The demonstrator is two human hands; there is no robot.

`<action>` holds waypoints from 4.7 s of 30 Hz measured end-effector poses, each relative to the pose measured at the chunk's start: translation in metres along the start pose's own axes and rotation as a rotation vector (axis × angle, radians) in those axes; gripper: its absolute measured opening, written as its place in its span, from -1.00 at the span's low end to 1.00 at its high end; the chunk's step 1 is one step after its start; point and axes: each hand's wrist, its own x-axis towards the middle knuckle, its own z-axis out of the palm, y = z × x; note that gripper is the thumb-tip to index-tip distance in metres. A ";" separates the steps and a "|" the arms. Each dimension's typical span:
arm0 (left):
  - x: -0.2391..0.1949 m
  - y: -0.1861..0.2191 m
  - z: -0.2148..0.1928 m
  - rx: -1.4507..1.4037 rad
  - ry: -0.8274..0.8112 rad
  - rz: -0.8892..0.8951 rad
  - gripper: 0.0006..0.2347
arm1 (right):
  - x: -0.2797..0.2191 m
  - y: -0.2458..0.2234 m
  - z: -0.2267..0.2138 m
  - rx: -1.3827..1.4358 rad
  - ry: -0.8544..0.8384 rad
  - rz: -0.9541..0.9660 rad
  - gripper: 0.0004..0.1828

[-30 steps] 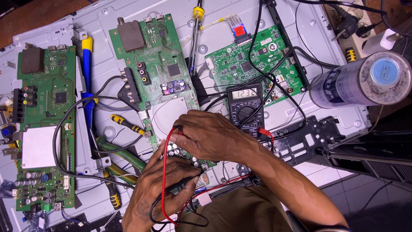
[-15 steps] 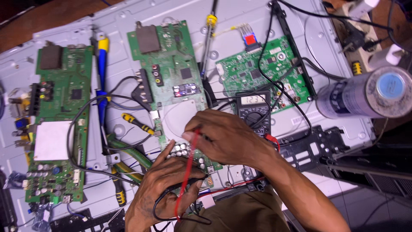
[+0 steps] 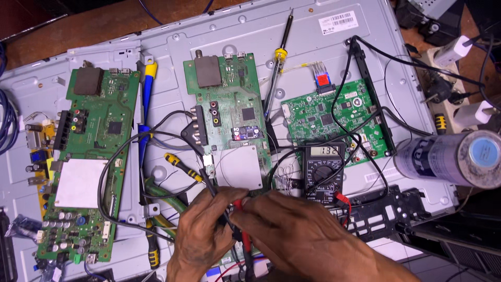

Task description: The person uses a multimeter to test various points on several green circuit boards laid out on a workbench. They move the multimeter probes between different components and connectors on the boards, checking electrical readings displayed on the multimeter's screen.

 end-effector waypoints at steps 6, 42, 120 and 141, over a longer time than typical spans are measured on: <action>0.016 0.001 -0.006 0.226 0.108 0.012 -0.88 | 0.013 0.016 -0.021 -0.027 0.069 0.175 -0.57; 0.033 -0.027 0.023 0.536 -0.145 -0.011 -0.84 | 0.086 0.113 -0.008 0.008 -0.578 0.805 -0.43; 0.030 -0.030 0.026 0.563 -0.089 0.039 -0.77 | 0.120 0.084 -0.003 -0.741 -0.642 0.318 -0.88; 0.030 -0.032 0.025 0.527 -0.110 0.047 -0.78 | 0.087 0.093 -0.023 -0.943 -0.155 -0.076 -0.88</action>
